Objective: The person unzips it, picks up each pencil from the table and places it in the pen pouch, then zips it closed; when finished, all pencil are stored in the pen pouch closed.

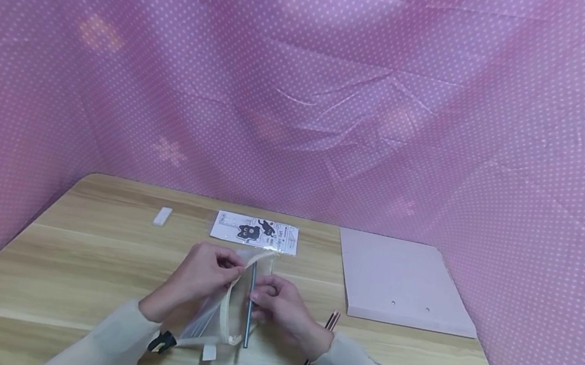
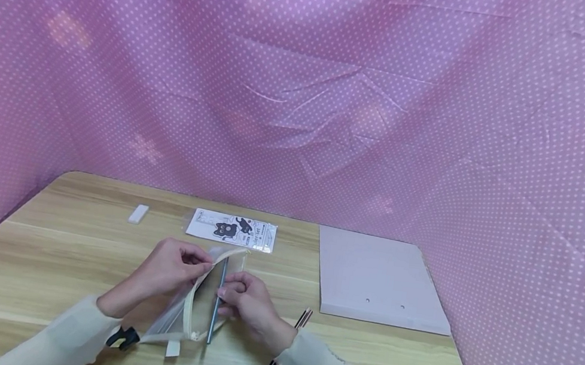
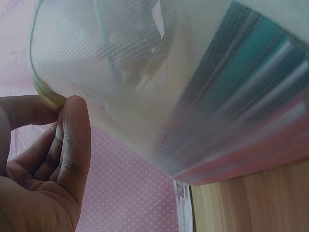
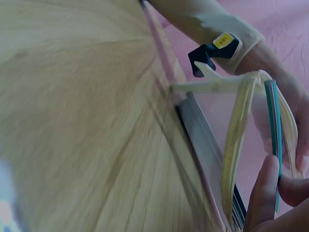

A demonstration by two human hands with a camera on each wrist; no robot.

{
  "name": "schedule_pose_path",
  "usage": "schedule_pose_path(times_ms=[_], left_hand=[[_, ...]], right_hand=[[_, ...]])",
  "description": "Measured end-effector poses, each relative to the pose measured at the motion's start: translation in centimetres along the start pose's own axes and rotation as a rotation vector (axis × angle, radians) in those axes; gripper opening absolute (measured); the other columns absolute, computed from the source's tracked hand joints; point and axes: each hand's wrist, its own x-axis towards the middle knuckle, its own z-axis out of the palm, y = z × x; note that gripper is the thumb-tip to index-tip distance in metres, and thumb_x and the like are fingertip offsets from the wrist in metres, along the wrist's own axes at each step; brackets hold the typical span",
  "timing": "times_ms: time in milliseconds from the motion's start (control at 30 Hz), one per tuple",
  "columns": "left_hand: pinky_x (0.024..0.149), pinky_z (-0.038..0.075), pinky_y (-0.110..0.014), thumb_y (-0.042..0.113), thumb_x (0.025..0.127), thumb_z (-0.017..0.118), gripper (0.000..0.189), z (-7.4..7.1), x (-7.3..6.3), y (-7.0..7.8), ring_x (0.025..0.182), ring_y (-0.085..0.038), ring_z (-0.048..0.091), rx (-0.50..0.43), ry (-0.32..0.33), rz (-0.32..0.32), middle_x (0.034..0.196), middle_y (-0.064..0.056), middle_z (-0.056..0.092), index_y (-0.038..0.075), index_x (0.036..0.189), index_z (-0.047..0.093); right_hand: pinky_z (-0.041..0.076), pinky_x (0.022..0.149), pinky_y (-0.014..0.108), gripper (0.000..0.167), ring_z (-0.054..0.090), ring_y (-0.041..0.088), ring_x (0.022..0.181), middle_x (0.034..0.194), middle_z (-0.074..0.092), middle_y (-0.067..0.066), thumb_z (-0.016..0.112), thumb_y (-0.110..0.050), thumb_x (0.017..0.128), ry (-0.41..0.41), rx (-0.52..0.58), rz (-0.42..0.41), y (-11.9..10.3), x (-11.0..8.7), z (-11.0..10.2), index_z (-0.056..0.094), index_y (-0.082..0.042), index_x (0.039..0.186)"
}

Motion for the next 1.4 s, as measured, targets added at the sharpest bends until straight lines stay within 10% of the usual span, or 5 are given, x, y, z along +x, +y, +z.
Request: schedule_pose_path(times_ms=[1033, 1400], left_hand=[[0.055, 0.059, -0.025, 0.011, 0.087, 0.076, 0.009, -0.1, -0.1, 0.3, 0.063, -0.013, 0.067, -0.019, 0.002, -0.076, 0.082, -0.006, 0.077, 0.007, 0.094, 0.079], [0.056, 0.060, -0.026, 0.009, 0.086, 0.076, 0.009, 0.3, -0.1, 0.1, 0.062, -0.013, 0.067, -0.036, -0.002, -0.076, 0.082, -0.007, 0.077, 0.005, 0.093, 0.078]], right_hand=[[0.063, 0.085, 0.026, 0.038, 0.072, 0.015, 0.096, 0.122, 0.068, 0.024, 0.061, 0.004, 0.092, 0.150, 0.121, -0.061, 0.6, 0.5, 1.5, 0.057, 0.007, 0.130], [0.062, 0.090, 0.027, 0.042, 0.074, 0.024, 0.107, 0.124, 0.069, 0.028, 0.060, 0.000, 0.093, 0.035, 0.129, -0.055, 0.2, 0.4, 0.5, 0.054, 0.012, 0.133]])
